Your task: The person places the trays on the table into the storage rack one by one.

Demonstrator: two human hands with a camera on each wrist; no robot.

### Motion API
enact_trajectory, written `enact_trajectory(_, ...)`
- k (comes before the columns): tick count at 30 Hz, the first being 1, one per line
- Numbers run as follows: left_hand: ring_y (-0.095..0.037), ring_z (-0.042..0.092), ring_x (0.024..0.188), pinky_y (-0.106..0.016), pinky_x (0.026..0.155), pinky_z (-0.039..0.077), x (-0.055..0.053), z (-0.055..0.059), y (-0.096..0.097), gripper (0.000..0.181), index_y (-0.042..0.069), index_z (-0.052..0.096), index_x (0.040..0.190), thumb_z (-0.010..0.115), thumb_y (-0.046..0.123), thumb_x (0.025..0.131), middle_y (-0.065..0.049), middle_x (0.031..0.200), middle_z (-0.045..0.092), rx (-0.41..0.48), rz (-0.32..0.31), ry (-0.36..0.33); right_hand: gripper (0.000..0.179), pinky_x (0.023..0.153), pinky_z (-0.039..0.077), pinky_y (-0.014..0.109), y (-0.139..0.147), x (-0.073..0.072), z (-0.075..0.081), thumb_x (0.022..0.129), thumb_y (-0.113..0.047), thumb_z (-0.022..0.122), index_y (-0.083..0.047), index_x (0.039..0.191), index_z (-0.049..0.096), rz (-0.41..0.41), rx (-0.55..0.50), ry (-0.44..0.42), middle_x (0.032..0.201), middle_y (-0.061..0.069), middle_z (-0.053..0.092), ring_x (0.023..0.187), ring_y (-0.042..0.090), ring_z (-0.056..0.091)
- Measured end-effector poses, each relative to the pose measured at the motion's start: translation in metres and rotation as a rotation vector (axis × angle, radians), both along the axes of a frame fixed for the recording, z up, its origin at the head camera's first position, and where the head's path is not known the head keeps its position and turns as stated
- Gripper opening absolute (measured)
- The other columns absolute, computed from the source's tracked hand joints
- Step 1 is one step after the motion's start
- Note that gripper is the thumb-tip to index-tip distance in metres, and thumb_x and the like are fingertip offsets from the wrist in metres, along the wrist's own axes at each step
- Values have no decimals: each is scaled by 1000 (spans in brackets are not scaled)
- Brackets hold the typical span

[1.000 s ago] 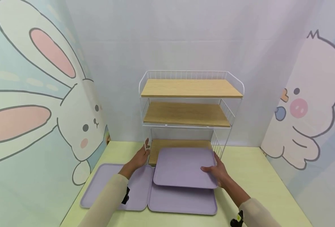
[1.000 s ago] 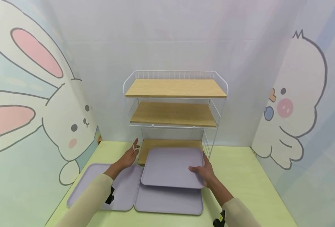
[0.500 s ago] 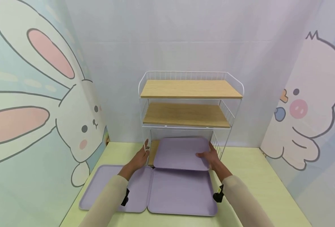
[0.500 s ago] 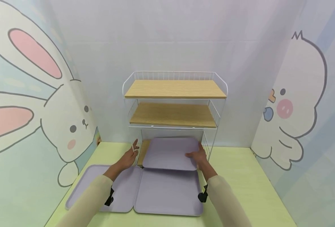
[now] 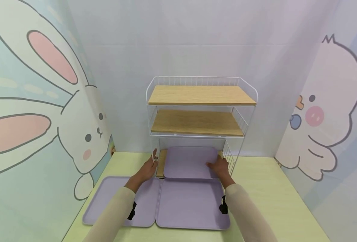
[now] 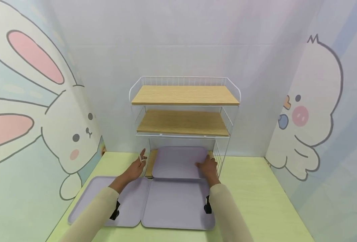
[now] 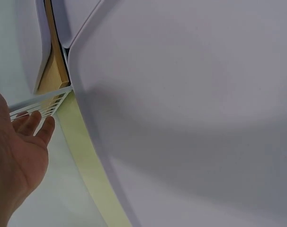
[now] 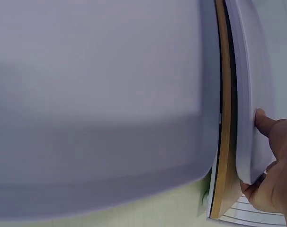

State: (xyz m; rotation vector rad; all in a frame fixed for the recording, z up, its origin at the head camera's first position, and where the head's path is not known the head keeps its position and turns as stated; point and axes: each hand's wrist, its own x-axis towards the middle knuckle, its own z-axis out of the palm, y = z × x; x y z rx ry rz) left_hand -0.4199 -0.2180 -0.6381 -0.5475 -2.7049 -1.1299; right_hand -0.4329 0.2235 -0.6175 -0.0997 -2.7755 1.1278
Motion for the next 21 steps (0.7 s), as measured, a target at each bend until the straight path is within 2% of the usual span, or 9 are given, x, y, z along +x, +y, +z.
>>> enact_trajectory(2,-48,70,135,-59,113,58,4,3,0,70,17,5,184,27,38,121,-35,152,63,-4,-16,18,88,108,50,70,-8,14,16,92,-38,85,19,151,54,-14,46,6,136,50,58,124,68,54)
enact_trajectory(6,-60,61,143,-71,119,51,18,21,5,72,13,6,184,30,38,120,-43,157,56,79,-60,-31,75,108,44,70,-18,36,38,94,-27,79,22,146,56,-23,109,12,134,51,60,122,68,55)
enact_trajectory(9,-60,60,144,-70,119,51,13,17,3,72,15,4,184,30,39,121,-43,159,55,73,-56,-45,73,113,43,71,-20,44,42,97,-22,75,22,152,52,-21,120,18,139,50,60,128,67,55)
enact_trajectory(11,-55,64,142,-63,117,55,9,11,2,71,21,1,184,27,42,121,-39,159,57,35,-28,-37,74,114,46,71,-20,48,44,97,-22,73,20,153,52,-18,127,33,140,50,60,129,67,56)
enact_trajectory(13,-53,66,141,-61,116,55,12,14,3,71,22,-1,184,25,42,122,-37,159,59,-1,-5,-35,75,112,49,71,-20,52,46,96,-22,74,19,155,51,-16,109,41,142,50,59,129,68,56)
enact_trajectory(15,-57,60,147,-68,121,51,25,31,10,70,18,0,184,26,37,122,-39,163,54,43,1,-75,77,109,52,73,-19,56,49,93,-22,77,18,155,52,-15,85,58,141,51,58,128,70,56)
enact_trajectory(17,-64,51,152,-77,124,42,41,52,18,70,8,3,182,28,29,121,-46,165,46,96,-18,-113,78,108,52,76,-18,59,49,91,-21,79,16,156,53,-7,64,73,143,50,58,128,71,55)
enact_trajectory(19,-67,41,157,-78,128,36,56,70,26,69,3,4,181,31,22,121,-49,169,37,144,-11,-156,78,104,53,77,-14,59,40,92,-24,81,12,156,55,-4,58,115,143,49,59,127,72,56)
enact_trajectory(21,-65,36,161,-76,132,33,66,80,33,67,2,4,181,31,20,122,-47,173,31,174,6,-190,79,101,54,77,-7,56,24,92,-32,81,7,157,57,7,61,162,141,47,61,124,70,58)
